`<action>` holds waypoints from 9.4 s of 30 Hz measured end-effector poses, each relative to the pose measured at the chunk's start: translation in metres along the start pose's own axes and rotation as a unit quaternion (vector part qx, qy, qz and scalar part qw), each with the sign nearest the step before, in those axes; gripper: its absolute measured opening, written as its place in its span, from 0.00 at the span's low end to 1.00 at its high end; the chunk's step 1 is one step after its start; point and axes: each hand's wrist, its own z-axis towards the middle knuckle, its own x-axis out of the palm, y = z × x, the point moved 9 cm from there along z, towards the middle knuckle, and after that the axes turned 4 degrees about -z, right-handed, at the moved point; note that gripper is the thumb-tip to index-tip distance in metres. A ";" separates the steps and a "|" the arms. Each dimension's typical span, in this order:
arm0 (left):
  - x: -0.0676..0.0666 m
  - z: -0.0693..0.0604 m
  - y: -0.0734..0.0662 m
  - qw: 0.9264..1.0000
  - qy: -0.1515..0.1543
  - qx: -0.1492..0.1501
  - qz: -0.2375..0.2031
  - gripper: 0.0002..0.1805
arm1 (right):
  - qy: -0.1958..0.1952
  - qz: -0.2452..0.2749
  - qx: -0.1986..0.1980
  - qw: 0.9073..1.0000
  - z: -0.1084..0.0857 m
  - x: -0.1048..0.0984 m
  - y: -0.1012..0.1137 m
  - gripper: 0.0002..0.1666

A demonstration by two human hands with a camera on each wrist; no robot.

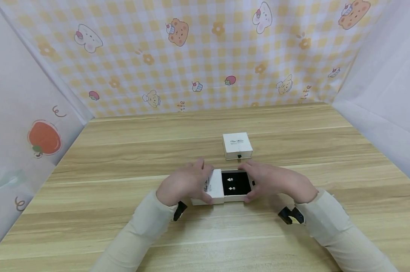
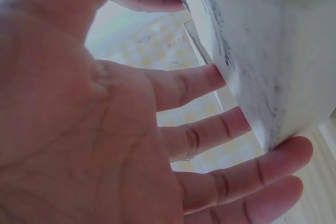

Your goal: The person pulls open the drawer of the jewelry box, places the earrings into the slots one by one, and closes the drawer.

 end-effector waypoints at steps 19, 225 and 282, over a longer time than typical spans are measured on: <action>0.002 0.003 -0.003 1.000 0.006 0.003 0.013 0.39 | -0.011 -0.001 -0.015 1.000 0.001 0.001 0.009 0.49; 0.000 0.002 -0.006 1.000 0.000 0.025 -0.007 0.31 | -0.172 -0.105 -0.066 0.977 0.011 -0.002 0.038 0.12; 0.002 0.003 -0.005 1.000 0.003 0.019 -0.015 0.36 | -0.170 -0.103 -0.087 0.976 0.014 0.003 0.043 0.02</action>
